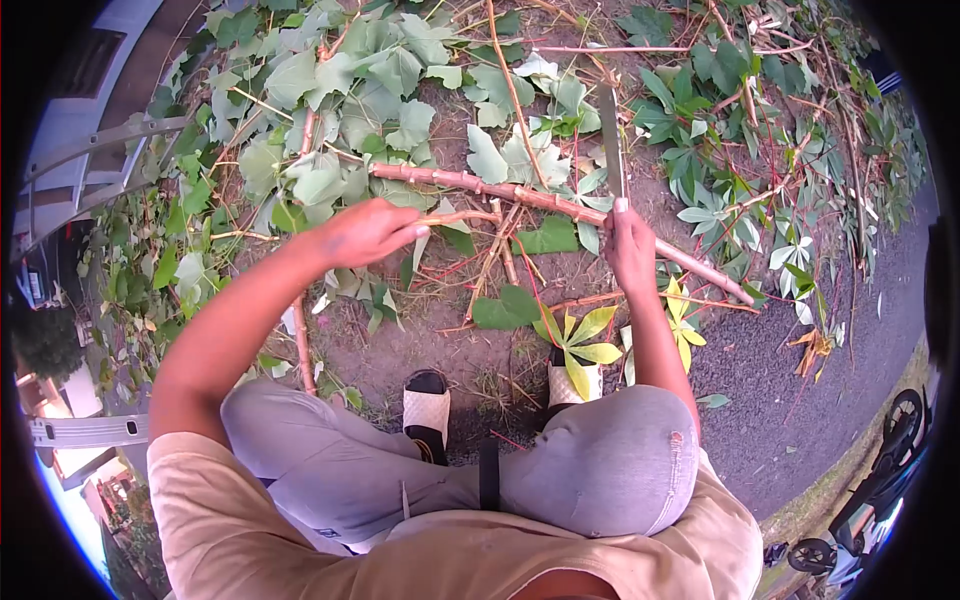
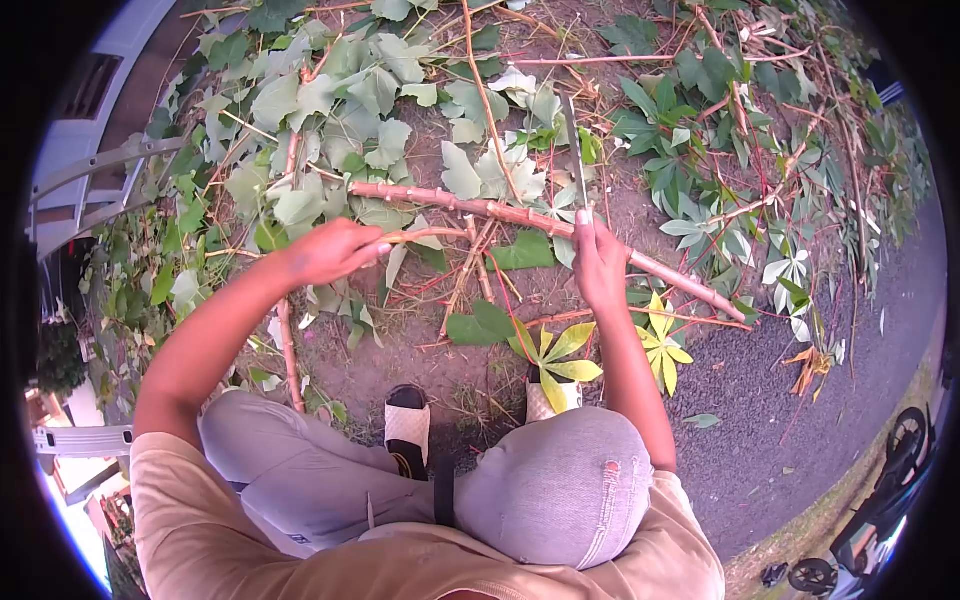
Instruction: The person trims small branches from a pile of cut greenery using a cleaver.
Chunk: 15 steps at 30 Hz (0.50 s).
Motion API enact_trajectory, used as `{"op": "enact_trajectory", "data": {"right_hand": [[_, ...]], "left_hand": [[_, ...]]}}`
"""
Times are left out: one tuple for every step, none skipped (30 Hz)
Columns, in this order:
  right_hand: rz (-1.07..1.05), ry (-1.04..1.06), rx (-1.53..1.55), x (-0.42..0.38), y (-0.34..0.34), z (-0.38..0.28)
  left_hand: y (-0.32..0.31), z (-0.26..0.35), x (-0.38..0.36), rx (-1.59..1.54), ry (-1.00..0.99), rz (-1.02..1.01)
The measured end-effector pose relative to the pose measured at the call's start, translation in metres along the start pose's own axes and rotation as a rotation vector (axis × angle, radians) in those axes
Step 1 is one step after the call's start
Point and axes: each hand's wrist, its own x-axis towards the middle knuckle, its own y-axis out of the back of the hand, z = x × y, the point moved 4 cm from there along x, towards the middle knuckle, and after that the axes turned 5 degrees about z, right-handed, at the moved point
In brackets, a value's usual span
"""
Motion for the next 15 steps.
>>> {"op": "enact_trajectory", "data": {"right_hand": [[0.107,0.064,-0.177,0.002,0.008,0.011],[0.133,0.052,-0.238,0.000,0.014,0.014],[0.155,0.109,-0.261,-0.001,0.018,0.023],[0.179,0.174,-0.285,0.002,0.021,0.032],[0.187,0.161,-0.294,0.006,0.025,0.043],[0.191,0.148,-0.305,0.010,0.028,0.052],[0.163,0.078,-0.401,0.013,0.031,0.051],[0.127,0.049,-0.441,0.016,0.032,0.049],[0.111,0.076,-0.492,0.018,0.031,0.053],[0.099,0.111,-0.544,0.023,0.031,0.055],[0.091,0.112,-0.540,0.024,0.031,0.057],[0.073,0.214,-0.536,0.024,0.030,0.054],[0.054,0.317,-0.525,0.026,0.026,0.051],[0.045,0.319,-0.518,0.028,0.025,0.055],[0.044,0.357,-0.521,0.032,0.023,0.058]], "left_hand": [[0.030,-0.002,-0.017,0.009,0.025,0.057],[0.058,-0.002,-0.038,0.015,0.050,0.110],[0.086,-0.008,-0.061,0.058,0.135,0.186],[0.117,-0.005,-0.084,0.072,0.288,0.269],[0.142,-0.017,-0.111,0.095,0.212,0.433],[0.170,-0.012,-0.135,0.164,0.200,0.601],[0.198,-0.008,-0.165,0.217,0.268,0.687],[0.224,-0.012,-0.200,0.329,0.291,0.756],[0.246,-0.001,-0.230,0.412,0.331,0.816],[0.268,-0.006,-0.271,0.528,0.305,0.838],[0.288,0.011,-0.300,0.717,0.293,0.737],[0.312,0.011,-0.345,0.844,0.336,0.630],[0.343,-0.001,-0.404,0.929,0.535,0.495],[0.364,-0.001,-0.458,1.110,0.611,0.427],[0.392,-0.011,-0.517,1.130,0.629,0.373]]}}
